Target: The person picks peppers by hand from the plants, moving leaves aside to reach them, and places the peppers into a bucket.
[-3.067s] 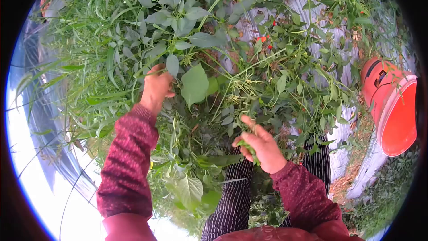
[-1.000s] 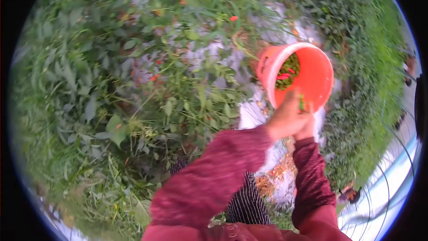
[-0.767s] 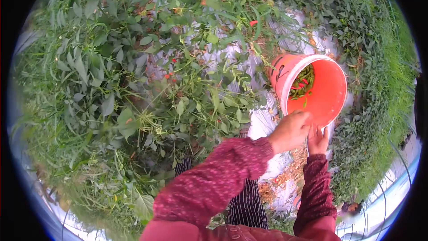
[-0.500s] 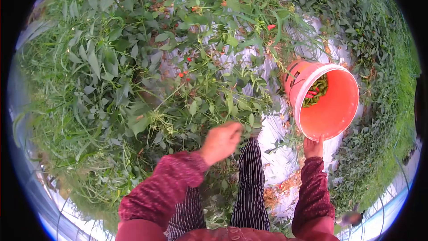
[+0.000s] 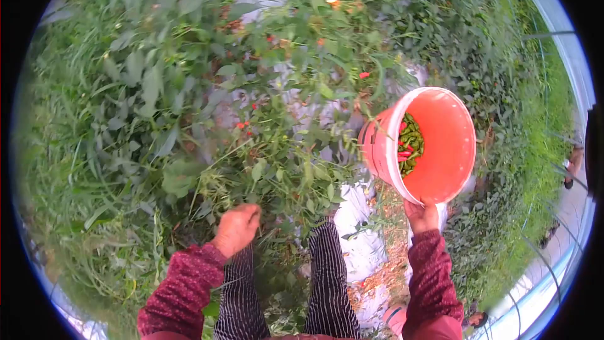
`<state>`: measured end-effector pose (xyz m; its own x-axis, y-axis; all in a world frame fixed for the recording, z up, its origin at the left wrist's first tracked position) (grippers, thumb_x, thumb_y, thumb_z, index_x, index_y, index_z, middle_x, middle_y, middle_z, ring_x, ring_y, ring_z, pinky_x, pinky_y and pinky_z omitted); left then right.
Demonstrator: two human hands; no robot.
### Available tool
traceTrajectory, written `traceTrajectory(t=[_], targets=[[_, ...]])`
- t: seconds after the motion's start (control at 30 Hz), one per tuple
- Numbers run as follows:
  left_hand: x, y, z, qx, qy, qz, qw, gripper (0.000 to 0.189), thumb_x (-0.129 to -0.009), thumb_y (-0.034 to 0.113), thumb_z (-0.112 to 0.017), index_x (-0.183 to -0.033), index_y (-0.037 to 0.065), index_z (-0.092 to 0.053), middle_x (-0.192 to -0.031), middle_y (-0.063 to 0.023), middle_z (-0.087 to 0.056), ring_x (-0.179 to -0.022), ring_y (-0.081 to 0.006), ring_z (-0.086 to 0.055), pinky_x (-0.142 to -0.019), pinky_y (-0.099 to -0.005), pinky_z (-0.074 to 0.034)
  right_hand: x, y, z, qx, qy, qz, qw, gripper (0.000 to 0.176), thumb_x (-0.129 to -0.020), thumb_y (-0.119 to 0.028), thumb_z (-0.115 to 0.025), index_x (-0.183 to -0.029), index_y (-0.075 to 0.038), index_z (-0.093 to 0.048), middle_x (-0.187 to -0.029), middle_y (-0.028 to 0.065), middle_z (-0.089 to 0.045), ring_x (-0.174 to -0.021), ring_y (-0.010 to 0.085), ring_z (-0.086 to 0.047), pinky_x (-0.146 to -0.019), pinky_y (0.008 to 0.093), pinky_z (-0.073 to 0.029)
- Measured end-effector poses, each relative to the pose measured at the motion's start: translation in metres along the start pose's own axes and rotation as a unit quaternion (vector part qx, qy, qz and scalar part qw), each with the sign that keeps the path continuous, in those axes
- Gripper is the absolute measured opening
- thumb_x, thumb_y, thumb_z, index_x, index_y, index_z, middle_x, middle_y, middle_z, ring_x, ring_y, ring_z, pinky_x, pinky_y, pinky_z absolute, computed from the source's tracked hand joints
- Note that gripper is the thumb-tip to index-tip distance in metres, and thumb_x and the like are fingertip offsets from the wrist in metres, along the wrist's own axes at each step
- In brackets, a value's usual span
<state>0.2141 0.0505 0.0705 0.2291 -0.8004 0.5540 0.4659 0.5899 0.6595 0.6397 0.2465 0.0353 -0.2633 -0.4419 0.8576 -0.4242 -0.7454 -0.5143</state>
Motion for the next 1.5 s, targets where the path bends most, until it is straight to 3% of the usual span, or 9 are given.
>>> traceTrajectory(t=[0.3, 0.4, 0.5, 0.73, 0.8, 0.97, 1.27, 1.43, 1.5], targets=[[0.025, 0.001, 0.008, -0.011, 0.007, -0.049, 0.999, 0.016, -0.08, 0.012, -0.053, -0.095, 0.006, -0.057, -0.087, -0.0146, -0.059, -0.08, -0.0346, -0.058, -0.069, -0.0414, -0.049, 0.009, 0.009, -0.098, 0.004, -0.049, -0.001, 0.999, 0.023, -0.084, -0.009, -0.052, -0.106, -0.002, -0.049, -0.098, 0.0129, -0.058, -0.087, 0.0272, -0.057, -0.077, 0.0419, -0.05], [0.033, 0.005, 0.051, -0.035, 0.093, -0.129, 0.987, 0.019, -0.077, 0.001, -0.057, -0.095, 0.003, -0.057, -0.087, -0.0148, -0.059, -0.078, -0.0348, -0.059, -0.067, -0.0389, -0.05, -0.056, 0.017, -0.127, -0.001, -0.129, 0.024, 0.991, 0.022, -0.081, -0.007, -0.05, -0.102, 0.0, -0.051, -0.091, 0.0134, -0.06, -0.08, 0.0279, -0.059, -0.073, 0.0426, -0.051], [0.044, 0.011, 0.119, -0.115, 0.244, -0.181, 0.946, 0.021, -0.075, -0.004, -0.056, -0.095, 0.003, -0.057, -0.087, -0.0151, -0.059, -0.079, -0.0335, -0.06, -0.069, -0.038, -0.051, -0.097, -0.006, -0.14, -0.03, -0.134, 0.045, 0.989, 0.028, -0.084, -0.006, -0.044, -0.111, 0.001, -0.05, -0.11, 0.0169, -0.058, -0.096, 0.0292, -0.059, -0.083, 0.0436, -0.05], [0.107, -0.134, 0.223, -0.024, 0.364, 0.119, 0.923, 0.024, -0.078, 0.001, -0.056, -0.103, 0.0, -0.058, -0.098, -0.0137, -0.062, -0.091, -0.0243, -0.061, -0.081, -0.0323, -0.049, -0.115, -0.035, -0.109, 0.054, -0.042, 0.059, 0.996, 0.024, -0.085, -0.013, -0.05, -0.104, 0.0, -0.057, -0.1, 0.0145, -0.063, -0.09, 0.028, -0.062, -0.077, 0.0366, -0.054], [0.119, -0.172, 0.227, -0.004, 0.329, 0.251, 0.91, 0.034, -0.083, 0.008, -0.056, -0.117, 0.001, -0.053, -0.113, -0.0163, -0.058, -0.102, -0.0248, -0.057, -0.087, -0.0332, -0.047, -0.125, -0.041, -0.096, 0.059, -0.027, 0.073, 0.995, 0.025, -0.086, -0.015, -0.05, -0.106, 0.001, -0.056, -0.102, 0.0154, -0.062, -0.094, 0.0294, -0.061, -0.079, 0.0376, -0.053], [0.088, -0.192, 0.155, 0.114, 0.124, 0.322, 0.932, 0.054, -0.085, 0.022, -0.057, -0.133, 0.006, -0.039, -0.134, -0.0178, -0.042, -0.12, -0.0289, -0.044, -0.098, -0.0372, -0.039, -0.141, -0.046, -0.079, 0.008, -0.057, 0.048, 0.997, 0.034, -0.09, -0.019, -0.047, -0.114, 0.005, -0.05, -0.111, 0.0207, -0.057, -0.103, 0.0337, -0.056, -0.087, 0.0416, -0.05], [0.122, -0.164, 0.022, -0.066, -0.013, 0.188, 0.98, 0.036, -0.079, 0.01, -0.056, -0.115, 0.01, -0.055, -0.125, -0.0169, -0.045, -0.112, -0.0337, -0.049, -0.091, -0.0387, -0.045, -0.07, 0.0, -0.088, 0.14, -0.048, 0.01, 0.989, 0.061, -0.086, -0.046, -0.053, -0.123, 0.002, -0.042, -0.118, 0.0181, -0.053, -0.108, 0.0299, -0.054, -0.084, 0.0364, -0.05], [0.145, -0.157, -0.027, -0.166, -0.108, 0.196, 0.96, 0.039, -0.073, 0.009, -0.059, -0.112, 0.009, -0.056, -0.13, -0.0178, -0.04, -0.103, -0.0363, -0.053, -0.084, -0.0421, -0.045, 0.106, 0.1, -0.216, 0.29, -0.214, 0.11, 0.926, 0.04, -0.09, -0.031, -0.052, -0.119, -0.003, -0.049, -0.113, 0.0087, -0.057, -0.101, 0.0178, -0.056, -0.078, 0.0244, -0.043], [0.155, -0.164, -0.061, -0.182, -0.125, 0.168, 0.961, 0.036, -0.073, 0.01, -0.058, -0.108, 0.006, -0.056, -0.127, -0.0202, -0.042, -0.097, -0.0392, -0.054, -0.081, -0.0457, -0.045, 0.144, 0.138, -0.263, 0.293, -0.396, 0.102, 0.864, 0.033, -0.09, -0.022, -0.051, -0.118, -0.004, -0.051, -0.11, 0.0099, -0.058, -0.094, 0.0167, -0.058, -0.076, 0.0253, -0.044]])
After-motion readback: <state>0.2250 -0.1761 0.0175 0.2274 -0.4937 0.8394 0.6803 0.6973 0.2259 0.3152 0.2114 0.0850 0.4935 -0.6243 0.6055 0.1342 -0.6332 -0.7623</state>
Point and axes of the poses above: each hand's wrist, its own x-axis away from the middle knuckle, its own z-axis out of the back of the hand, y = z × x, the point moved 5 cm from there along -x, towards the middle knuckle
